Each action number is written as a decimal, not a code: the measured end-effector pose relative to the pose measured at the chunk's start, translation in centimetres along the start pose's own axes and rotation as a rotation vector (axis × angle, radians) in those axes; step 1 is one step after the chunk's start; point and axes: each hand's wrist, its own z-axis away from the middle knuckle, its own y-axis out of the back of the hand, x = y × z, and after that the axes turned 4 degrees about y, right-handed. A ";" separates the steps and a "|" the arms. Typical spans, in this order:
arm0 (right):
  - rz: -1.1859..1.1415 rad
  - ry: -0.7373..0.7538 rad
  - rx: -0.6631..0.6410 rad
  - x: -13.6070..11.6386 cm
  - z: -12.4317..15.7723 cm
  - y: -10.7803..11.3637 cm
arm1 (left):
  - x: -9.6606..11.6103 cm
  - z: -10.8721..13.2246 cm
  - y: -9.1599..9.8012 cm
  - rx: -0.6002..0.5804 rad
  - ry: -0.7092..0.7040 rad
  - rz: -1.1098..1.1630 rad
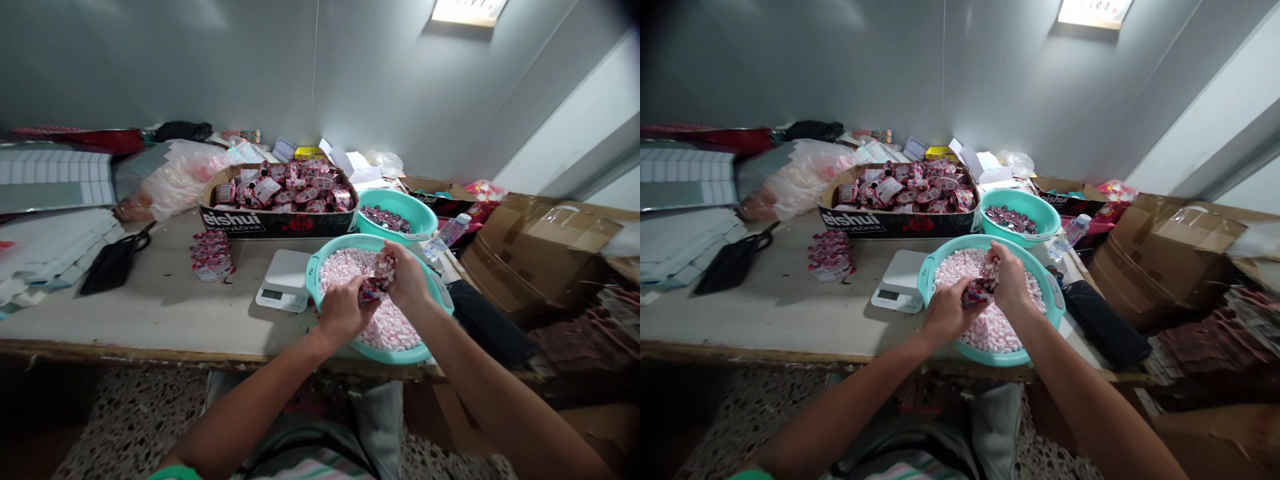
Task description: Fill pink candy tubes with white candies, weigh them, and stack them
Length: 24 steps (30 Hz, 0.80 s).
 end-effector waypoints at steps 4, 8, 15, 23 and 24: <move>-0.022 -0.019 -0.039 -0.2 0.2 0.0 | 0.0 0.0 0.0 0.007 0.006 0.016; -0.014 0.014 -0.033 -0.1 0.3 0.0 | -0.1 0.1 -0.1 0.011 -0.014 0.044; 0.024 0.029 -0.088 -0.4 0.4 0.1 | -0.1 0.1 -0.2 0.016 0.054 0.079; 0.021 0.023 -0.103 -0.7 0.9 -0.3 | -0.2 0.1 -0.2 0.026 0.067 0.098; 0.022 0.023 -0.110 -0.8 1.1 -0.3 | -0.2 0.1 -0.2 0.026 0.067 0.109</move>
